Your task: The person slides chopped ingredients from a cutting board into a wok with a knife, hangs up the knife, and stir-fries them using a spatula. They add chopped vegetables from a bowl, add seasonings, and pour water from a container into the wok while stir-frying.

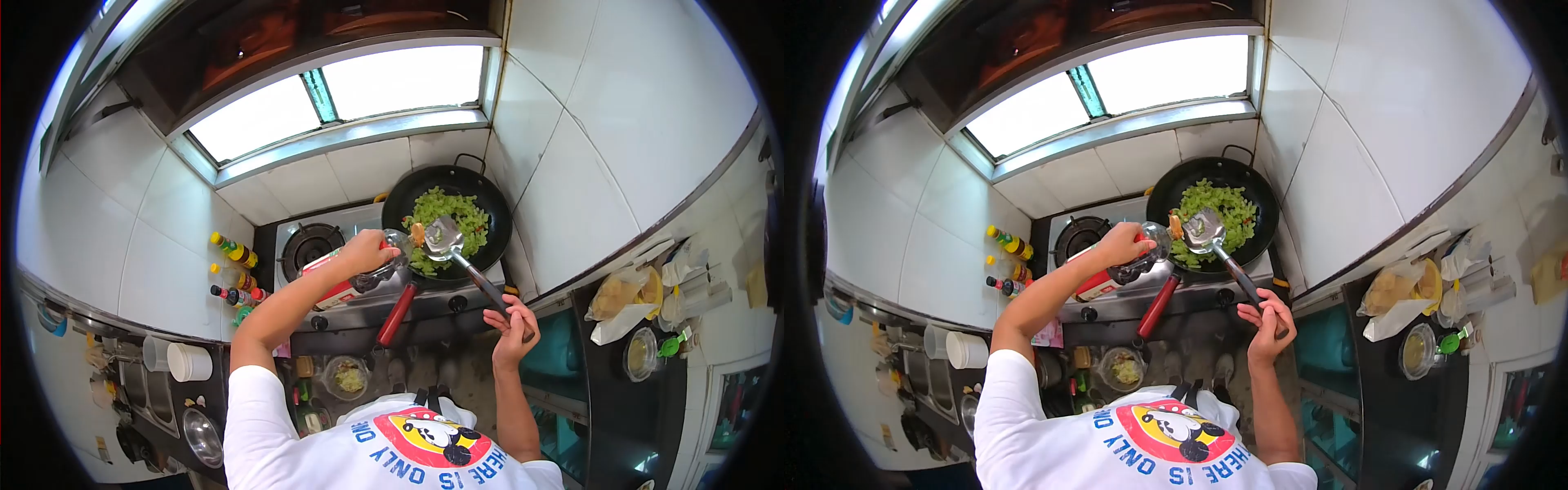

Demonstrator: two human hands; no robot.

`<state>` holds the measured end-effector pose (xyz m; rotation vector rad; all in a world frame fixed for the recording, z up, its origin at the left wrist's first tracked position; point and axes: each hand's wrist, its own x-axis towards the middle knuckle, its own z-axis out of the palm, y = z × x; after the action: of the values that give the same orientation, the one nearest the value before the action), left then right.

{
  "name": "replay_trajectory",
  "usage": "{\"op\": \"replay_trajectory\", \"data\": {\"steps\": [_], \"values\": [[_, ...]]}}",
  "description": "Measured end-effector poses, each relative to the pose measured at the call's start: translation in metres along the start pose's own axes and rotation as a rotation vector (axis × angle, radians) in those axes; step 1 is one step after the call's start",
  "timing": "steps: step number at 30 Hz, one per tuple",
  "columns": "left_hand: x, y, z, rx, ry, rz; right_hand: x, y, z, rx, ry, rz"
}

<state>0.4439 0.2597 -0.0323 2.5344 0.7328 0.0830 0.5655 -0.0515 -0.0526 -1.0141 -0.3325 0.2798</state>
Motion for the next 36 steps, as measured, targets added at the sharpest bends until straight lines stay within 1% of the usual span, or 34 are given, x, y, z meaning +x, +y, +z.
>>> {"op": "replay_trajectory", "data": {"steps": [5,11,23,36], "values": [[0.004,0.008,0.006,0.042,-0.007,0.027,-0.002,-0.002,0.001,-0.007,-0.026,-0.002],[0.004,0.027,-0.001,0.116,-0.098,-0.055,-0.004,-0.001,0.0,-0.023,-0.022,0.014],[0.004,0.033,0.003,0.177,-0.075,-0.005,-0.005,0.003,-0.005,0.038,-0.018,0.043],[0.006,0.029,0.008,0.2,-0.098,-0.03,-0.004,0.004,-0.006,0.059,0.024,0.075]]}}
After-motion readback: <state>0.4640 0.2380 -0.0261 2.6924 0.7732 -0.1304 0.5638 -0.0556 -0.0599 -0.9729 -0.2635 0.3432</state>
